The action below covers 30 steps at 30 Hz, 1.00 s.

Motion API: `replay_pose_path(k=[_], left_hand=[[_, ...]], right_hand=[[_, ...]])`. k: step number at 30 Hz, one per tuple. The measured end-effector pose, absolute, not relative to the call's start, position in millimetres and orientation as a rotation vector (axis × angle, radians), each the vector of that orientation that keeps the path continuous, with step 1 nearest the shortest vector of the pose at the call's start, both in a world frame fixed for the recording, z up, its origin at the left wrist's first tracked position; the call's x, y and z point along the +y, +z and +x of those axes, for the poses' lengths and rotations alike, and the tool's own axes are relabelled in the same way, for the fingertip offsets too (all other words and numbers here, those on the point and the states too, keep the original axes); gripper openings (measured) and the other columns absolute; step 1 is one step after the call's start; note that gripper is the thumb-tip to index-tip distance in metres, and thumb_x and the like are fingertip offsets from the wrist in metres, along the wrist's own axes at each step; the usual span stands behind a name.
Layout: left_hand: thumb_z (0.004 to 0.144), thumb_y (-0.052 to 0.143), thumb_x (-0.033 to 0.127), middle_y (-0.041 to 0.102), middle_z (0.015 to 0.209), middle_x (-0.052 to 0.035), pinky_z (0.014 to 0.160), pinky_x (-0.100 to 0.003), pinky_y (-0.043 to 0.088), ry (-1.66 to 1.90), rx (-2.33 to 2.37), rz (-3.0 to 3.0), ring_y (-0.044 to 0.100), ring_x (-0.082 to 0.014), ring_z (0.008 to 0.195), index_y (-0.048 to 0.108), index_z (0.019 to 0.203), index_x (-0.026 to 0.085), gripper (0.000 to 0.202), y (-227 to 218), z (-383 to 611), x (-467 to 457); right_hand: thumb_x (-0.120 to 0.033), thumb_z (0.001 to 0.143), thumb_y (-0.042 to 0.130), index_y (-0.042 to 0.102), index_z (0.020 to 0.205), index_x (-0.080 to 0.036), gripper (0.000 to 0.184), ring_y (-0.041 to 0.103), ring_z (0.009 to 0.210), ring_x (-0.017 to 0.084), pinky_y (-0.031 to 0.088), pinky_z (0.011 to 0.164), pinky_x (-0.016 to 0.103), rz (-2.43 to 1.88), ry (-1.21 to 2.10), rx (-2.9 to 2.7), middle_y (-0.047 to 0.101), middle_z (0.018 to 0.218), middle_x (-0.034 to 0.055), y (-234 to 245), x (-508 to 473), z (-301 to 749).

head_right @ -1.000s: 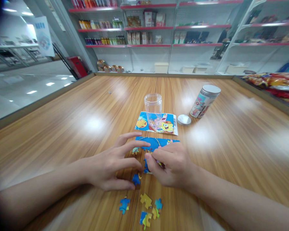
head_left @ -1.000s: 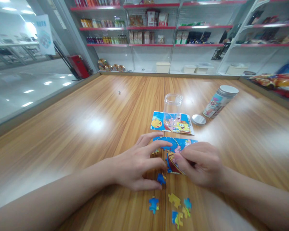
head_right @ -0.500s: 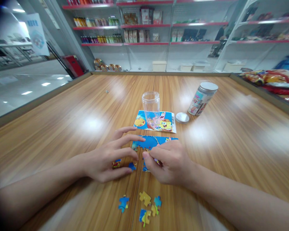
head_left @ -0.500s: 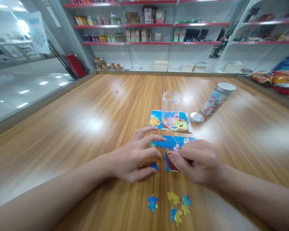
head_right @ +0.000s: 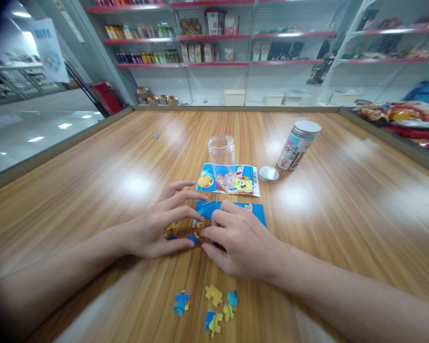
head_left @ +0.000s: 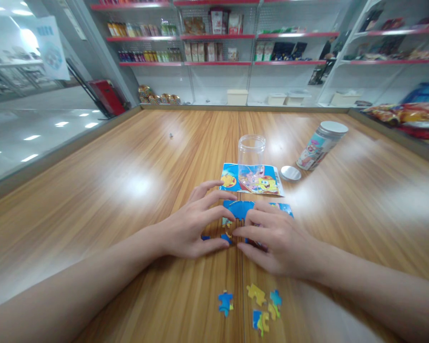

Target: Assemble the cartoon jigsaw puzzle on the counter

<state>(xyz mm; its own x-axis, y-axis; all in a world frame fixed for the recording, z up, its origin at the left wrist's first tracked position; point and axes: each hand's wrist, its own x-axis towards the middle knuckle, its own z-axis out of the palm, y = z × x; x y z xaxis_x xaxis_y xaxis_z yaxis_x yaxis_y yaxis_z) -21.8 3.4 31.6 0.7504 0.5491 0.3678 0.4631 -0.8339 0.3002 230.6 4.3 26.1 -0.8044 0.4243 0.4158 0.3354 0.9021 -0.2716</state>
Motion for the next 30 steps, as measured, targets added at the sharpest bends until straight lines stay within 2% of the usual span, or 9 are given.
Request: replay_pose_path(k=[3, 10, 16, 19, 22, 24, 30], left_hand=[[0.083, 0.075, 0.038, 0.053, 0.14, -0.0128, 0.122, -0.058, 0.024, 0.687, 0.831, 2.75, 0.036, -0.0326, 0.14, 0.062, 0.115, 0.021, 0.039, 30, -23, 5], [0.082, 0.075, 0.04, 0.053, 0.141, -0.0116, 0.122, -0.056, 0.023, 0.702, 0.859, 2.764, 0.034, -0.0333, 0.142, 0.065, 0.112, 0.021, 0.037, 27, -25, 6], [0.085, 0.073, 0.041, 0.063, 0.126, -0.0084, 0.122, -0.055, 0.021, 0.668, 0.863, 2.704, 0.049, -0.0278, 0.129, 0.067, 0.109, 0.021, 0.032, 28, -24, 7], [0.084, 0.074, 0.04, 0.064, 0.124, -0.0082, 0.122, -0.055, 0.023, 0.668, 0.855, 2.695, 0.051, -0.0274, 0.126, 0.068, 0.106, 0.021, 0.03, 28, -23, 8], [0.084, 0.074, 0.042, 0.064, 0.124, -0.009, 0.121, -0.055, 0.023, 0.65, 0.846, 2.702, 0.05, -0.0278, 0.126, 0.069, 0.106, 0.021, 0.031, 27, -24, 9], [0.084, 0.074, 0.042, 0.064, 0.123, -0.0099, 0.121, -0.056, 0.025, 0.642, 0.827, 2.699, 0.049, -0.029, 0.126, 0.069, 0.108, 0.021, 0.033, 28, -24, 9], [0.086, 0.069, 0.029, 0.063, 0.121, -0.0108, 0.12, -0.058, 0.025, 0.621, 0.739, 2.674, 0.05, -0.0295, 0.126, 0.07, 0.114, 0.02, 0.03, 31, -25, 5]], right_hand=[[-0.024, 0.093, 0.06, 0.073, 0.097, -0.016, 0.015, 0.055, 0.081, 0.021, 0.043, 0.075, 0.037, -0.548, 0.261, -2.619, 0.064, 0.082, 0.0064, 23, 5, 229], [-0.02, 0.095, 0.06, 0.071, 0.086, -0.015, 0.015, 0.055, 0.077, 0.018, 0.042, 0.073, 0.033, -0.53, 0.308, -2.547, 0.066, 0.077, 0.0045, 18, 8, 221], [-0.018, 0.094, 0.062, 0.07, 0.086, -0.015, 0.012, 0.055, 0.08, 0.018, 0.04, 0.074, 0.032, -0.57, 0.401, -2.546, 0.068, 0.08, 0.0039, 19, 9, 218], [-0.022, 0.091, 0.066, 0.069, 0.087, -0.015, 0.008, 0.053, 0.079, 0.018, 0.038, 0.074, 0.032, -0.596, 0.422, -2.552, 0.068, 0.081, 0.0031, 19, 8, 218], [-0.029, 0.09, 0.069, 0.069, 0.087, -0.016, 0.014, 0.052, 0.077, 0.018, 0.036, 0.073, 0.033, -0.641, 0.414, -2.553, 0.068, 0.081, 0.0036, 18, 5, 219], [-0.028, 0.091, 0.068, 0.069, 0.085, -0.016, 0.013, 0.051, 0.076, 0.018, 0.035, 0.072, 0.033, -0.668, 0.414, -2.543, 0.067, 0.079, 0.0034, 17, 4, 219], [-0.02, 0.089, 0.066, 0.068, 0.083, -0.016, 0.007, 0.048, 0.074, 0.017, 0.033, 0.072, 0.031, -0.643, 0.447, -2.525, 0.063, 0.073, 0.0004, 17, 6, 220]])
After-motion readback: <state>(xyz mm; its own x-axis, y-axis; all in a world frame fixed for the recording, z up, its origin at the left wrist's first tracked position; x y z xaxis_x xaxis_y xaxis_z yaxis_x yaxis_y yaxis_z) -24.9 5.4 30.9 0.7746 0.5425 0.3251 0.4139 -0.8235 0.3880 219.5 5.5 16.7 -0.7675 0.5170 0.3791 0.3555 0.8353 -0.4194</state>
